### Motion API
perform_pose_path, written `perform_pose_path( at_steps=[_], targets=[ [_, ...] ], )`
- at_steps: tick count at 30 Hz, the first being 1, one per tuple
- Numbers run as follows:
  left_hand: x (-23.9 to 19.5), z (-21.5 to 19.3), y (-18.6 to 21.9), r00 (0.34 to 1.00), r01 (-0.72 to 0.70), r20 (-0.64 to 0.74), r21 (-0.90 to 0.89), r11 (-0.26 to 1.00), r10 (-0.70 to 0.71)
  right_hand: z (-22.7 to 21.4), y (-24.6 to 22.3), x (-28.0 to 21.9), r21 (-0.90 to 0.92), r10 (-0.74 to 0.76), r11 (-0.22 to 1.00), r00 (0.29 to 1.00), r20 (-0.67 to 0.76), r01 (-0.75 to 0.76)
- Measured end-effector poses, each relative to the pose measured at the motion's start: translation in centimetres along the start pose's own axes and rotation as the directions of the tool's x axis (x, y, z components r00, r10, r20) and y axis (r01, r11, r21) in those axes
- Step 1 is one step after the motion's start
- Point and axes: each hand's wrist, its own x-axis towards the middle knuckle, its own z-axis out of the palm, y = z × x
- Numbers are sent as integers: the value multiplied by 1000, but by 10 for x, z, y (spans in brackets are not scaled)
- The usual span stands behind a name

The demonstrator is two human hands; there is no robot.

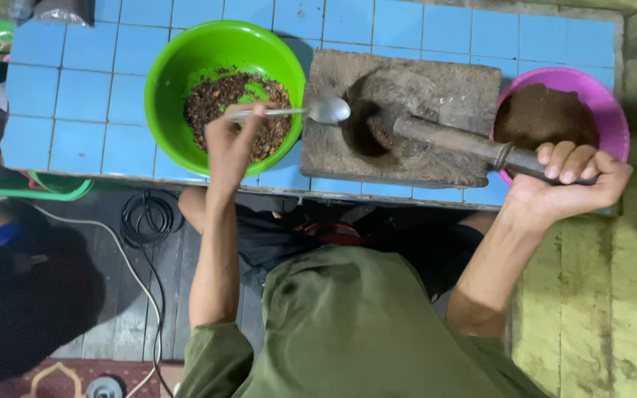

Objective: The person uses a pestle and mortar to grind dark brown spices. They repeatedly scoop spices from a green bowl into the mortar, grind them, and transfer the ground powder into a pink bowl.

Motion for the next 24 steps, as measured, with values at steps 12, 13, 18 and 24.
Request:
perform_pose_path(
  at_steps=[12,13,18,24],
  targets=[
    [-18,-44,-78,917,299,-354,308,903,-183,5,5,-4,-61,-24,998,991,131,32],
    [-16,-43,-84,919,296,-350,306,905,-182,5,6,-6,-61,-29,997,991,131,37],
    [-12,-41,-103,972,39,-189,715,698,139,9,11,-21,-179,-72,974,938,338,139],
    [-16,-43,-102,986,149,-165,778,611,-30,24,19,-48,-258,23,959,879,476,114]
  ],
)
